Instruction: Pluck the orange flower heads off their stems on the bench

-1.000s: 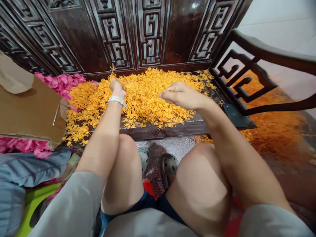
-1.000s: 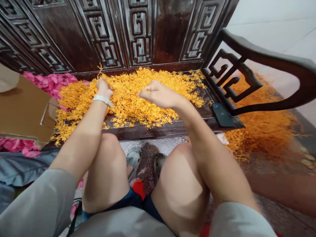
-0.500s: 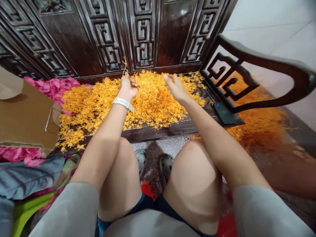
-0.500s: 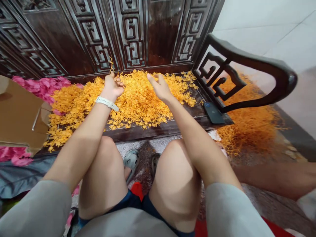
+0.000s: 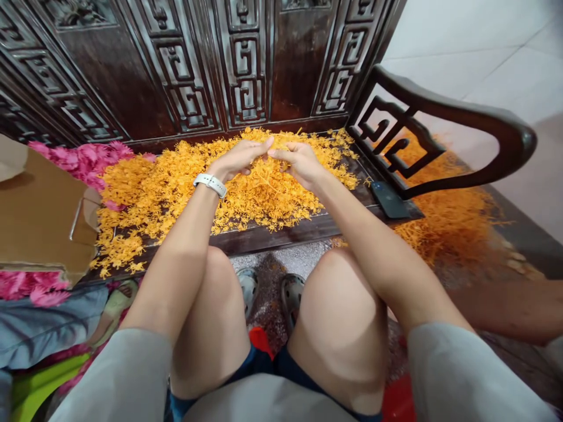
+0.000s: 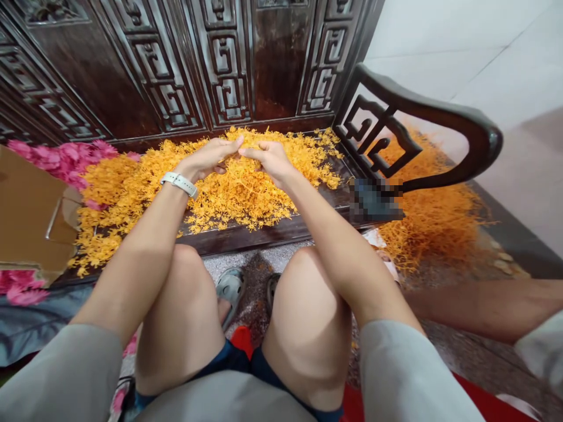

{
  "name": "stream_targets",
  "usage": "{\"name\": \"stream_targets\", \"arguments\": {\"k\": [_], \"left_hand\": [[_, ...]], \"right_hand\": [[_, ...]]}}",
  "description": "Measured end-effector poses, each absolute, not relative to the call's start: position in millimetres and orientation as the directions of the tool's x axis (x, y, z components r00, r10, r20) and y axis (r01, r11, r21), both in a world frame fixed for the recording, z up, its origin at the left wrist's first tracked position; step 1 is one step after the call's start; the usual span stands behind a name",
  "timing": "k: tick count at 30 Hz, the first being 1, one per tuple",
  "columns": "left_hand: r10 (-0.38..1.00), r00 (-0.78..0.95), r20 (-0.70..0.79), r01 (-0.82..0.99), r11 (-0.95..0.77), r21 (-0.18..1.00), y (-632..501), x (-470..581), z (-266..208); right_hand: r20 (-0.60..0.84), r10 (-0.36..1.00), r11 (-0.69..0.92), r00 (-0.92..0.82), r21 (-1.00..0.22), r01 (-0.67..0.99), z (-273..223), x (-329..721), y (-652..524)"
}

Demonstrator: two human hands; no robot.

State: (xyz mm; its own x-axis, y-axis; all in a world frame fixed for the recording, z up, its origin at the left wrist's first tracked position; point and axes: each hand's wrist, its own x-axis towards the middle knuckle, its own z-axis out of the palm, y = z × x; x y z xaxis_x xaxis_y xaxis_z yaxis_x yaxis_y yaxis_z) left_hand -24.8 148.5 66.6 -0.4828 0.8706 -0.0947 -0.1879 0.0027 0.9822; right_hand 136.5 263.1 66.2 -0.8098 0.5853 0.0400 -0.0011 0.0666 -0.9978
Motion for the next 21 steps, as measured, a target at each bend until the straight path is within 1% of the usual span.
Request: {"name": "stream_targets", "arguments": {"k": [2, 3, 5, 7, 8, 10, 12, 13, 14, 16, 17, 18, 19, 21], "left_hand": [[0.859, -0.494, -0.136, -0.204, 0.038, 0.978, 143, -31, 68], [0.849, -0.508, -0.143, -0.207, 0.041, 0.977, 142, -33, 69], [0.826, -0.553, -0.109, -0.192, 0.001, 0.981, 142, -37, 68], [0.797, -0.603, -0.016, -0.131, -0.08, 0.988, 145, -39, 66], [0.78, -0.623, 0.049, -0.072, -0.119, 0.99, 147, -40, 64], [0.756, -0.629, 0.183, 0.095, -0.159, 0.983, 151, -42, 62], [0.733, -0.61, 0.3, 0.281, -0.154, 0.947, 152, -45, 61], [0.693, -0.63, 0.35, 0.35, -0.148, 0.925, 151, -49, 62], [0.624, -0.674, 0.395, 0.398, -0.143, 0.906, 149, -54, 63], [0.425, -0.777, 0.465, 0.446, -0.148, 0.882, 139, -69, 65], [0.332, -0.813, 0.479, 0.454, -0.156, 0.877, 133, -77, 65], [0.268, -0.834, 0.481, 0.453, -0.164, 0.876, 127, -85, 65], [0.245, -0.847, 0.472, 0.441, -0.172, 0.881, 121, -90, 64], [0.276, -0.868, 0.413, 0.371, -0.192, 0.908, 114, -95, 60]], "right_hand": [[-0.006, 0.555, 0.073, -0.832, -0.996, 0.055, 72, 142, 262], [-0.027, 0.534, 0.05, -0.845, -0.997, 0.063, 73, 145, 261], [-0.081, 0.48, -0.04, -0.873, -0.997, 0.071, 74, 146, 260], [-0.163, 0.411, -0.124, -0.897, -0.985, 0.122, 73, 144, 260], [-0.207, 0.383, -0.142, -0.9, -0.976, 0.164, 73, 142, 260], [-0.272, 0.357, -0.136, -0.894, -0.962, 0.238, 72, 137, 261], [-0.297, 0.379, -0.108, -0.877, -0.955, 0.277, 72, 133, 259], [-0.309, 0.394, -0.092, -0.865, -0.95, 0.298, 72, 133, 257], [-0.328, 0.4, -0.081, -0.856, -0.943, 0.323, 72, 134, 253], [-0.36, 0.377, -0.075, -0.854, -0.93, 0.359, 70, 138, 245], [-0.355, 0.361, -0.062, -0.862, -0.932, 0.358, 68, 141, 242], [-0.328, 0.36, -0.031, -0.873, -0.94, 0.34, 66, 145, 241], [-0.278, 0.381, 0.026, -0.882, -0.95, 0.311, 65, 148, 242], [-0.129, 0.492, 0.217, -0.861, -0.94, 0.265, 61, 154, 253]]}}
